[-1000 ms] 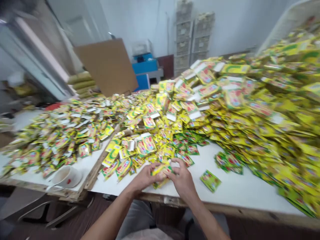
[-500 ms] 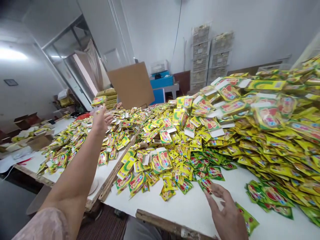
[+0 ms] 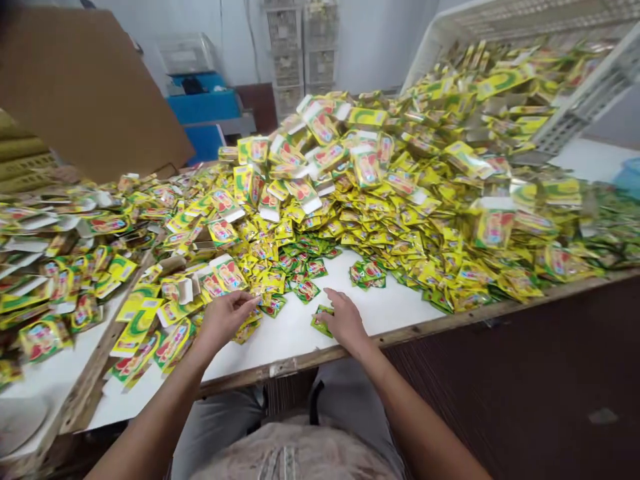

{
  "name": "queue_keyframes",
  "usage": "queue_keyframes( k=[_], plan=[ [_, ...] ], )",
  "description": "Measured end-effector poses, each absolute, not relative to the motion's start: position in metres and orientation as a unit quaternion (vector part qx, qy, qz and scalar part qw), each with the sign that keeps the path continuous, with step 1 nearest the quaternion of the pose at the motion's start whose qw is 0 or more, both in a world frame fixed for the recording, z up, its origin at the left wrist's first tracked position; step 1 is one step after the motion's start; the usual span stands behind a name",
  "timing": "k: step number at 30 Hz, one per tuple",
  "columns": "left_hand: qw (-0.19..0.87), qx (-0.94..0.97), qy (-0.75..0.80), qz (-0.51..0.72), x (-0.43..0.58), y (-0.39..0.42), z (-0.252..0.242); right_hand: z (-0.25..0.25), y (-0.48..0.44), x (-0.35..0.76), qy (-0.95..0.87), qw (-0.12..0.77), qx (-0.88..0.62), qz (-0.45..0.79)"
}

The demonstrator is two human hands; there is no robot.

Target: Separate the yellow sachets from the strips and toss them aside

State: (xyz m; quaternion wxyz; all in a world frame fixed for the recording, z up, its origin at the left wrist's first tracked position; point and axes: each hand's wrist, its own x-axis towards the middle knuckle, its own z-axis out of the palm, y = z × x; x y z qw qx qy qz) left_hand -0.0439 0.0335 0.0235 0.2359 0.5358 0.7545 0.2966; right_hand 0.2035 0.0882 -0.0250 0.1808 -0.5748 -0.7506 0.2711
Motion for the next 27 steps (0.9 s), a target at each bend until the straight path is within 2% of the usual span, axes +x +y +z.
queue_keyframes(
  k=[4, 6, 10, 14, 17, 22, 24, 27],
  plan=[
    [0.045, 0.604, 0.771, 0.195, -0.021, 0.052, 0.018, -0.017, 0.083, 0.207, -0.746, 0.099, -0.599, 0.273],
    [0.012, 0.659, 0.736, 0.152, -0.017, 0.067, 0.015, -0.017, 0.081, 0.205, -0.748, 0.092, -0.595, 0.278],
    [0.073, 0.681, 0.723, 0.087, -0.014, 0.088, 0.006, -0.019, 0.08, 0.202, -0.754, 0.185, -0.574, 0.26],
    [0.131, 0.629, 0.755, 0.132, -0.014, 0.09, 0.002, -0.02, 0.078, 0.202, -0.724, 0.263, -0.553, 0.318],
    [0.094, 0.621, 0.763, 0.154, -0.012, 0.091, 0.003, -0.025, 0.077, 0.199, -0.669, 0.289, -0.562, 0.391],
    [0.044, 0.666, 0.737, 0.106, -0.005, 0.097, 0.01, -0.034, 0.079, 0.194, -0.613, 0.336, -0.555, 0.451],
    [0.072, 0.668, 0.729, 0.132, -0.003, 0.093, 0.01, -0.033, 0.078, 0.196, -0.602, 0.346, -0.566, 0.444],
    [0.183, 0.612, 0.723, 0.262, -0.002, 0.076, 0.003, -0.026, 0.076, 0.197, -0.57, 0.372, -0.564, 0.467]
  ],
)
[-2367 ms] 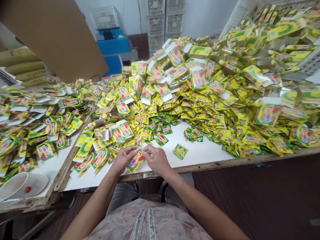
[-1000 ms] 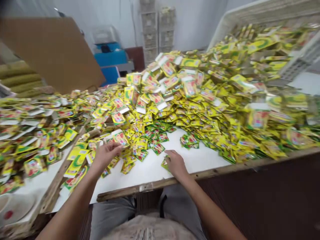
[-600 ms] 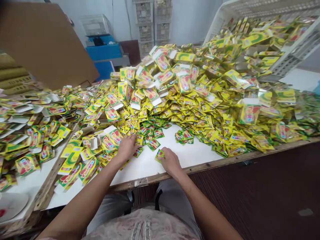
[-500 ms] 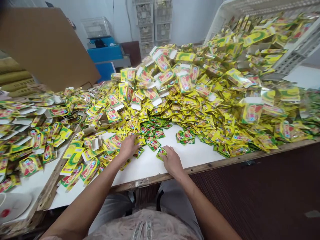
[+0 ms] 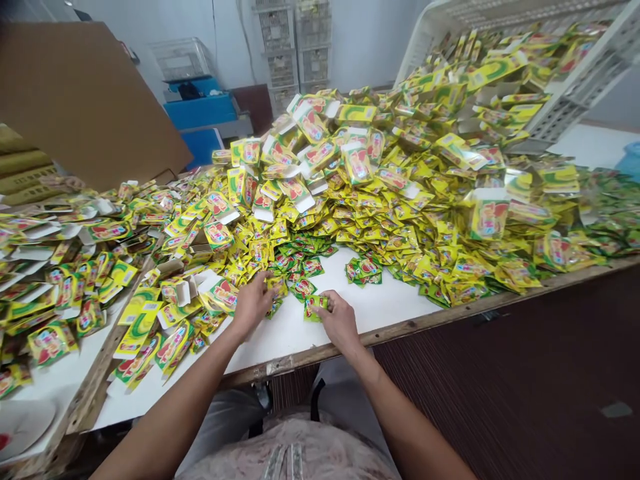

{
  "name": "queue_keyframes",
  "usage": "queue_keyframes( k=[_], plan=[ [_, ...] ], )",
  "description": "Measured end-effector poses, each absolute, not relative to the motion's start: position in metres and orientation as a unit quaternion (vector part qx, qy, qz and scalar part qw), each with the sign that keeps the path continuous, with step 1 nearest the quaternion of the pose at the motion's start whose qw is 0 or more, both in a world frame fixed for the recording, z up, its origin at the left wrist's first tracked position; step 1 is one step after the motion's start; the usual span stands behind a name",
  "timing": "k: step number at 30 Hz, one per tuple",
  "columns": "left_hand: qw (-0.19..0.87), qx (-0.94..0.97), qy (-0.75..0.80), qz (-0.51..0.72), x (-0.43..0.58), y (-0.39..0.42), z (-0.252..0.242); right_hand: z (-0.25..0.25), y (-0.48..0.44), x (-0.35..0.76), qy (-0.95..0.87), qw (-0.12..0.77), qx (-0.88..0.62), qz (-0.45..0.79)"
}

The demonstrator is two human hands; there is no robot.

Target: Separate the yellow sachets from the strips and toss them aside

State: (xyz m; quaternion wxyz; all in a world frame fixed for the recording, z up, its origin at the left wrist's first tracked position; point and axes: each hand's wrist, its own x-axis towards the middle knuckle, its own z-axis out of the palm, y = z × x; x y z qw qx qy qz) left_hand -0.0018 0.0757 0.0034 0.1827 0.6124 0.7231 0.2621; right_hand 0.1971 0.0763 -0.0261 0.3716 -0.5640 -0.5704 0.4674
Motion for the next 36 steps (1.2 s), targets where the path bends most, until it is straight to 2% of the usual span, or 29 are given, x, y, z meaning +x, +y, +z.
queue_keyframes(
  k=[3, 6, 9, 13, 19, 23, 26, 29, 32, 36],
  plan=[
    [0.361, 0.484, 0.671, 0.43, 0.003, 0.053, -0.007, -0.019, 0.073, 0.191, -0.492, 0.423, -0.515, 0.561],
    [0.498, 0.327, 0.592, 0.543, 0.012, 0.033, -0.01, -0.017, 0.069, 0.175, -0.421, 0.468, -0.466, 0.621],
    [0.566, 0.23, 0.508, 0.607, 0.022, 0.019, -0.003, -0.019, 0.064, 0.159, -0.409, 0.477, -0.455, 0.631],
    [0.581, 0.169, 0.463, 0.648, 0.026, 0.012, 0.006, -0.023, 0.059, 0.148, -0.423, 0.471, -0.456, 0.625],
    [0.537, 0.168, 0.501, 0.657, 0.03, 0.017, 0.006, -0.021, 0.051, 0.144, -0.484, 0.433, -0.452, 0.612],
    [0.513, 0.251, 0.565, 0.596, 0.018, 0.014, 0.005, -0.024, 0.051, 0.144, -0.49, 0.424, -0.449, 0.616],
    [0.326, 0.326, 0.735, 0.498, -0.013, 0.009, 0.008, -0.024, 0.056, 0.15, -0.494, 0.432, -0.488, 0.575],
    [0.12, 0.345, 0.869, 0.333, -0.045, 0.011, 0.011, -0.021, 0.06, 0.155, -0.55, 0.418, -0.555, 0.463],
    [0.054, 0.365, 0.906, 0.206, -0.056, 0.022, 0.009, -0.02, 0.057, 0.153, -0.606, 0.398, -0.568, 0.389],
    [0.019, 0.42, 0.886, 0.195, -0.046, 0.038, 0.005, -0.028, 0.054, 0.152, -0.641, 0.379, -0.554, 0.374]
  ],
)
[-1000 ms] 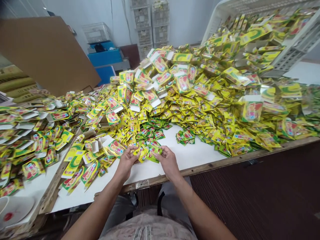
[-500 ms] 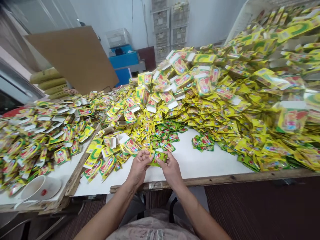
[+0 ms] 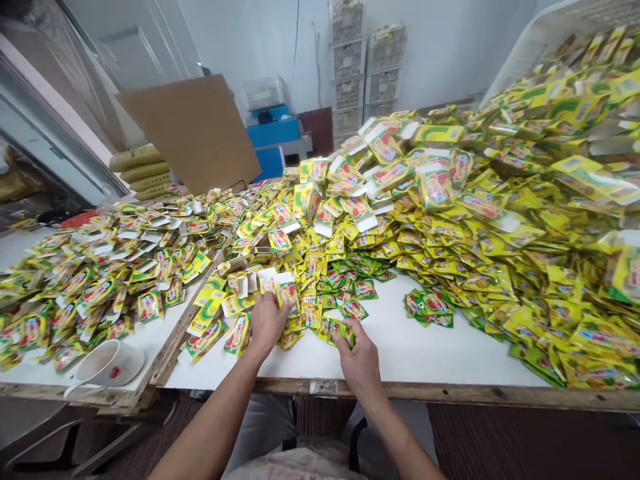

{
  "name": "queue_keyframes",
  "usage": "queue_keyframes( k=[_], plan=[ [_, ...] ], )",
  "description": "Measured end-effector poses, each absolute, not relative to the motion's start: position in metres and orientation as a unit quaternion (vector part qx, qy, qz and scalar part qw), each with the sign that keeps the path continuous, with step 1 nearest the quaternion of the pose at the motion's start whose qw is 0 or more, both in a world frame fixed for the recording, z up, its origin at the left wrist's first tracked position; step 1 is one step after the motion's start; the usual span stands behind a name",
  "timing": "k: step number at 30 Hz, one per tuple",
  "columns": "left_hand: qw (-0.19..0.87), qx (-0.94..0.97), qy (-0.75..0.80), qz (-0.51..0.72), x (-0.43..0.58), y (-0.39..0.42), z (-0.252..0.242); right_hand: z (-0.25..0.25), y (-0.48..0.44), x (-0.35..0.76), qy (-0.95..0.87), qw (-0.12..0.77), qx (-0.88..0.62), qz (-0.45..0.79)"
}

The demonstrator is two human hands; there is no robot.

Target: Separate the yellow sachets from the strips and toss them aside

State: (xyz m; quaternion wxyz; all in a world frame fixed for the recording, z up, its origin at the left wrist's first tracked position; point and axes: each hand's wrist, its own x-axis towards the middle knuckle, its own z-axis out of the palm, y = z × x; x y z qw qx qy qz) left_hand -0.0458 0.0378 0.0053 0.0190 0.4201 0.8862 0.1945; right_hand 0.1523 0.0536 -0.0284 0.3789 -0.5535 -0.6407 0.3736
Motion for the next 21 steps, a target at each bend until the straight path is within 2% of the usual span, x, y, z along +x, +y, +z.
queue_keyframes(
  k=[3, 7, 9, 15, 21],
  plan=[
    [0.057, 0.487, 0.832, 0.261, -0.038, 0.039, 0.006, -0.029, 0.06, 0.161, -0.619, 0.402, -0.551, 0.388],
    [0.211, 0.569, 0.728, 0.319, -0.032, 0.029, 0.009, -0.004, 0.078, 0.17, -0.58, 0.503, -0.502, 0.399],
    [0.287, 0.581, 0.669, 0.365, -0.028, 0.024, 0.01, 0.012, 0.086, 0.169, -0.609, 0.507, -0.471, 0.387],
    [0.442, 0.48, 0.593, 0.472, -0.024, 0.01, 0.009, 0.027, 0.097, 0.168, -0.725, 0.294, -0.429, 0.453],
    [0.528, 0.429, 0.559, 0.475, -0.026, 0.002, 0.007, 0.031, 0.099, 0.173, -0.777, 0.202, -0.39, 0.45]
  ],
)
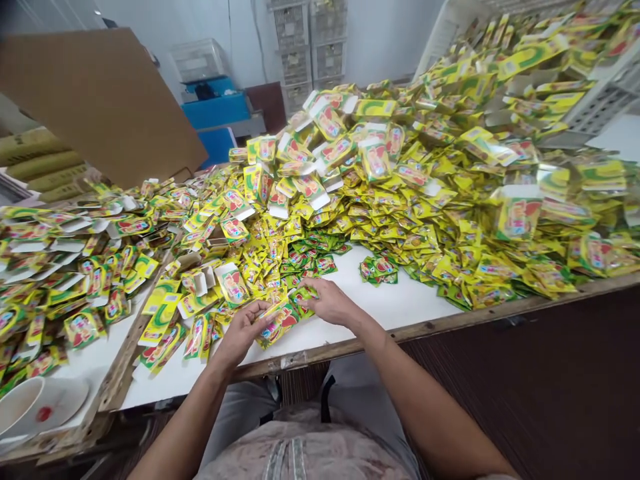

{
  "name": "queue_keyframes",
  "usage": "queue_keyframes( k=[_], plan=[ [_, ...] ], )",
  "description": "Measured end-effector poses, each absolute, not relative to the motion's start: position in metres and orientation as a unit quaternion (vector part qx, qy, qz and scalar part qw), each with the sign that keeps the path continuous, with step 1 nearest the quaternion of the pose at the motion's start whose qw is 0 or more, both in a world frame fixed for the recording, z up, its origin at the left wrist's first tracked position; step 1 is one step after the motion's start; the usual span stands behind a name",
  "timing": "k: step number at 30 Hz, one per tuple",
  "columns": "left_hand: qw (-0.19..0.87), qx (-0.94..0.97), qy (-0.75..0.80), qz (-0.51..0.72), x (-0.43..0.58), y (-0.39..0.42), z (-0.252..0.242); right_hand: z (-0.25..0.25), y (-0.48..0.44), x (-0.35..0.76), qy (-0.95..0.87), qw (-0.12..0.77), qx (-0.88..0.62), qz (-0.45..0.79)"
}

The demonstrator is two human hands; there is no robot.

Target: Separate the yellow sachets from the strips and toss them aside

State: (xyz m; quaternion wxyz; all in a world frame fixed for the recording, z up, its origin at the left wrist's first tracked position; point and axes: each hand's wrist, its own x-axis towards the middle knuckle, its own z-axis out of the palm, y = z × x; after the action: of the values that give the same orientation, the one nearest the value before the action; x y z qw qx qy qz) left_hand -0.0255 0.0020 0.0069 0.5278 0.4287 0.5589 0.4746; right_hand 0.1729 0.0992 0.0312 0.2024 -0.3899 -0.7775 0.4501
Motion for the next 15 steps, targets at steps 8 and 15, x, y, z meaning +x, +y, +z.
queue_keyframes(
  k=[8, 15],
  plan=[
    [0.608, 0.375, 0.511, 0.477, -0.017, 0.006, 0.001, 0.026, 0.089, 0.163, -0.779, 0.234, -0.416, 0.407],
    [0.6, 0.295, 0.519, 0.532, -0.013, 0.005, -0.002, 0.023, 0.078, 0.166, -0.72, 0.351, -0.4, 0.445]
  ],
)
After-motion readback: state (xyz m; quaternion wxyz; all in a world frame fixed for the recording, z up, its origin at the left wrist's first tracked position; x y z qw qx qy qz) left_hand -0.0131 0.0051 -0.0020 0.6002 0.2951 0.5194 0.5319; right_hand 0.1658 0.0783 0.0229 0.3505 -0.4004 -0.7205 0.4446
